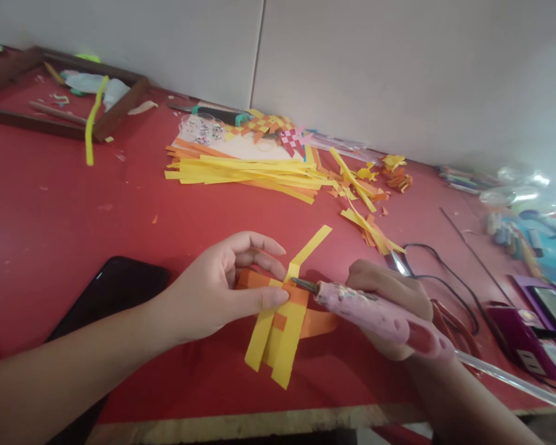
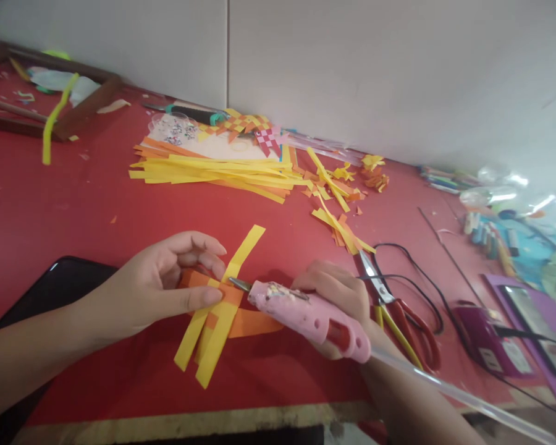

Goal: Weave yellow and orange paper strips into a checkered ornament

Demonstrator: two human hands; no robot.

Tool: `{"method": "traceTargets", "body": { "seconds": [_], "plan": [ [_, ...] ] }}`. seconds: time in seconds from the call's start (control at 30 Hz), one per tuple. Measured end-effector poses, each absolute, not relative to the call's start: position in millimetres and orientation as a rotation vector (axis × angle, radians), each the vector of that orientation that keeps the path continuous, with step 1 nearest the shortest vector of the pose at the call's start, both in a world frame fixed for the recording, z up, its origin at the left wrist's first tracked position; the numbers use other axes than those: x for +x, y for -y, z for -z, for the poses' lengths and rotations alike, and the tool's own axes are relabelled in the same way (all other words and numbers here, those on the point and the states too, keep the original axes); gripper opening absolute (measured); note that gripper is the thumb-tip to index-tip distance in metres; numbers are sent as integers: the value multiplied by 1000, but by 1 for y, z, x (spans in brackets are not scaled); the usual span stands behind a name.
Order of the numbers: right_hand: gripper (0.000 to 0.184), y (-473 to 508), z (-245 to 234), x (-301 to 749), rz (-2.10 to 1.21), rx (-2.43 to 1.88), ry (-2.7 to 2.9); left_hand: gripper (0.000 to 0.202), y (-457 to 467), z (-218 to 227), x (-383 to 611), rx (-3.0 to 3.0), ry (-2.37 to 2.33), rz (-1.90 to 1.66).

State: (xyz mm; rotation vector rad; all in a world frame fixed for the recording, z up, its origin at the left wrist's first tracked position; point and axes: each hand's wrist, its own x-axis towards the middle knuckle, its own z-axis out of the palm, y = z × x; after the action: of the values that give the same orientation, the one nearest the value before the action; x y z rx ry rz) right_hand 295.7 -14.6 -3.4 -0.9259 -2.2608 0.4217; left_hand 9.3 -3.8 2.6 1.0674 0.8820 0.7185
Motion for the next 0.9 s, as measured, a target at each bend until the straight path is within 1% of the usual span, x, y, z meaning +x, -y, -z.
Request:
{"method": "traceTargets", "body": {
  "seconds": [0.07,0.17,0.2,0.27,0.53,0.77,0.83,0.9],
  "plan": [
    [23,15,4,296,-420,-949,2248,42,4,-3,9,1065,-886,-718],
    [14,16,4,296,-421,-965,2243,42,5,-4,9,1066,-890,-719],
    [13,16,4,296,-429,-946,2244,41,5,-4,9,1068,-891,-715],
    [17,16,4,297,-449,-910,2244,41,6,-5,10,1072,-891,-705],
    [33,17,-1,294,-423,-993,2252,42,5,-5,10,1054,-894,-705],
    [17,16,3,297,-467,-945,2243,49,5,-8,11,982,-935,-636],
    [19,16,4,298,-471,-934,2238,50,5,-9,10,998,-941,-642],
    [27,15,4,299,-475,-908,2227,51,4,-9,10,1021,-943,-652]
  ]
}}
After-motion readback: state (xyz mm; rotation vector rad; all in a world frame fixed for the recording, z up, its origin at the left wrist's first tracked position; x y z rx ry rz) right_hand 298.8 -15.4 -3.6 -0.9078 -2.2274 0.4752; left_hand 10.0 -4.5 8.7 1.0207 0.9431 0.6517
